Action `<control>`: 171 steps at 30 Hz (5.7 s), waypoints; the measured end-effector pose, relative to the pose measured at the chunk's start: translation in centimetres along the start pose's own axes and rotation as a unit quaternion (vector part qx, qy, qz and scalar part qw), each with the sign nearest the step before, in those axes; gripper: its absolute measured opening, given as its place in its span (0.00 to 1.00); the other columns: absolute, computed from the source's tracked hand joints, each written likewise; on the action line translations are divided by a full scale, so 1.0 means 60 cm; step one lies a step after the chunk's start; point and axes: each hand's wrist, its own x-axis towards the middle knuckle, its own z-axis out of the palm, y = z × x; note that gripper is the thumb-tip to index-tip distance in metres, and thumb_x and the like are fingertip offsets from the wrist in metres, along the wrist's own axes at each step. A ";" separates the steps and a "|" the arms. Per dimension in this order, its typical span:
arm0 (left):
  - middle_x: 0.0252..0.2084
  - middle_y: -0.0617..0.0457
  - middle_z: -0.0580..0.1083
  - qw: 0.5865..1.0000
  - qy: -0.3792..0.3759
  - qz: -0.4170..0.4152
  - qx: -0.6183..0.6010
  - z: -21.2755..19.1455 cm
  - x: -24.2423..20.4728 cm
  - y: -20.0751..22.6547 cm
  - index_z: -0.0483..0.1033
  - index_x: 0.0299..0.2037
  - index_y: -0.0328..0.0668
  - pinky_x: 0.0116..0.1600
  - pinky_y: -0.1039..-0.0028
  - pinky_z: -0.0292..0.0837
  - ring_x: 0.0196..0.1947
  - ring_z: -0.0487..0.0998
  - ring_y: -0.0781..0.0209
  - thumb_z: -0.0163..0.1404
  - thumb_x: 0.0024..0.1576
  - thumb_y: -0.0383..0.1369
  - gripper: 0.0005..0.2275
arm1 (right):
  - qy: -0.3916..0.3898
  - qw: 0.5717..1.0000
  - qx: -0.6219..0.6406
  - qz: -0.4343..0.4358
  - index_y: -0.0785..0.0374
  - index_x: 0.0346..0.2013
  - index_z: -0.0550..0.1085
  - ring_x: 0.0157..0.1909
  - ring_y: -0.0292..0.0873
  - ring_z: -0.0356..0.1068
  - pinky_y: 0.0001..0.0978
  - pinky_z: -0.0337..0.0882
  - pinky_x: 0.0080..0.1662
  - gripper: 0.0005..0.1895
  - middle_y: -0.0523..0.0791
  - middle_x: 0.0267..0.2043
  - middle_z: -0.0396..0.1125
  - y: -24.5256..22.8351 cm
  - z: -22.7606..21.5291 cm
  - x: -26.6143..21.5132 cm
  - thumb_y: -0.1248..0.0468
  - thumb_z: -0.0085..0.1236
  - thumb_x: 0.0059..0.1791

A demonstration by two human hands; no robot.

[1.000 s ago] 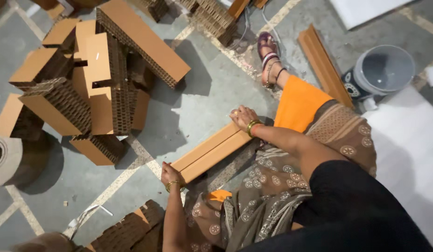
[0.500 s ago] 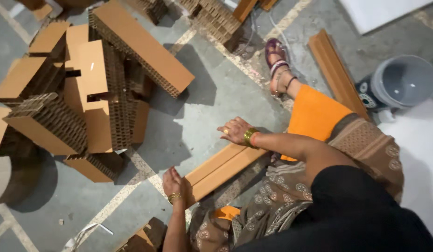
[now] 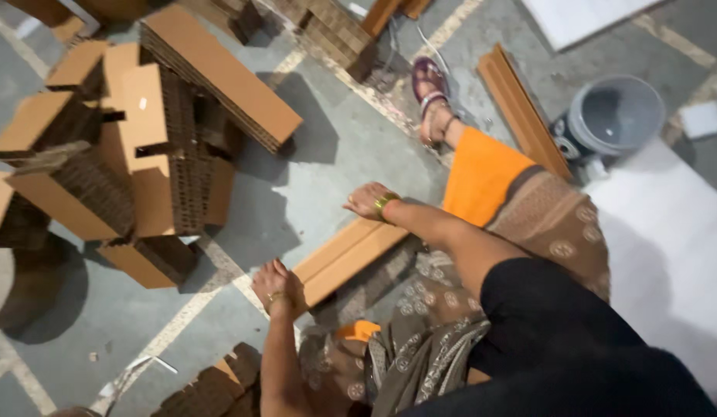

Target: The person sits on the floor and assembles a cardboard box by folding and pressing the flaps. They then pick up a long cardboard piece, dip a white sponge into a bucket of water, and wipe the cardboard piece before folding it.

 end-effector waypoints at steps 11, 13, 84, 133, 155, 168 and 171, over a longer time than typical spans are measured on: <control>0.51 0.46 0.78 0.991 -0.086 -0.009 -0.100 0.124 0.020 0.184 0.74 0.57 0.53 0.53 0.54 0.68 0.51 0.78 0.46 0.38 0.63 0.42 0.16 | -0.024 0.999 -0.020 0.008 0.55 0.39 0.79 0.52 0.48 0.73 0.45 0.68 0.57 0.23 0.47 0.46 0.76 -0.165 0.064 -0.001 0.50 0.37 0.57; 0.54 0.47 0.78 0.987 -0.100 0.002 -0.126 0.102 -0.001 0.169 0.73 0.60 0.52 0.56 0.57 0.68 0.53 0.77 0.46 0.39 0.62 0.40 0.18 | -0.011 1.000 -0.029 -0.004 0.55 0.40 0.78 0.51 0.47 0.72 0.45 0.66 0.54 0.20 0.46 0.44 0.75 -0.163 0.096 -0.009 0.50 0.38 0.56; 0.44 0.48 0.81 0.989 -0.140 -0.020 -0.035 0.079 0.008 0.217 0.81 0.46 0.51 0.54 0.55 0.67 0.47 0.79 0.46 0.33 0.66 0.46 0.20 | 0.005 0.999 -0.051 0.005 0.54 0.39 0.78 0.50 0.48 0.72 0.45 0.65 0.54 0.24 0.46 0.43 0.75 -0.138 0.058 -0.018 0.46 0.35 0.58; 0.43 0.40 0.79 0.713 -0.058 -0.263 -0.648 0.072 -0.064 -0.073 0.76 0.47 0.28 0.53 0.66 0.73 0.43 0.79 0.53 0.43 0.67 0.41 0.18 | 0.179 0.939 0.271 0.113 0.53 0.53 0.75 0.36 0.42 0.75 0.36 0.73 0.42 0.21 0.45 0.33 0.74 0.130 0.081 -0.005 0.47 0.58 0.51; 0.48 0.47 0.78 0.994 -0.045 0.097 0.030 -0.014 -0.034 0.078 0.77 0.48 0.47 0.58 0.58 0.66 0.51 0.77 0.49 0.37 0.63 0.36 0.14 | -0.005 0.992 -0.127 -0.017 0.45 0.53 0.76 0.43 0.50 0.73 0.48 0.69 0.46 0.17 0.48 0.39 0.74 -0.142 0.023 -0.075 0.51 0.42 0.55; 0.45 0.53 0.77 0.995 -0.054 0.053 -0.071 0.071 -0.040 0.197 0.79 0.49 0.47 0.56 0.56 0.61 0.48 0.74 0.52 0.38 0.63 0.41 0.16 | 0.138 0.984 -0.044 -0.101 0.57 0.60 0.72 0.51 0.44 0.70 0.41 0.60 0.58 0.24 0.45 0.47 0.73 -0.163 0.064 -0.070 0.53 0.42 0.54; 0.46 0.53 0.77 0.995 -0.065 0.047 -0.060 0.076 -0.057 0.192 0.79 0.50 0.50 0.57 0.57 0.61 0.49 0.74 0.52 0.37 0.64 0.41 0.16 | 0.115 0.984 -0.082 -0.112 0.58 0.58 0.73 0.51 0.45 0.69 0.43 0.60 0.55 0.23 0.44 0.48 0.73 -0.160 0.068 -0.076 0.53 0.42 0.52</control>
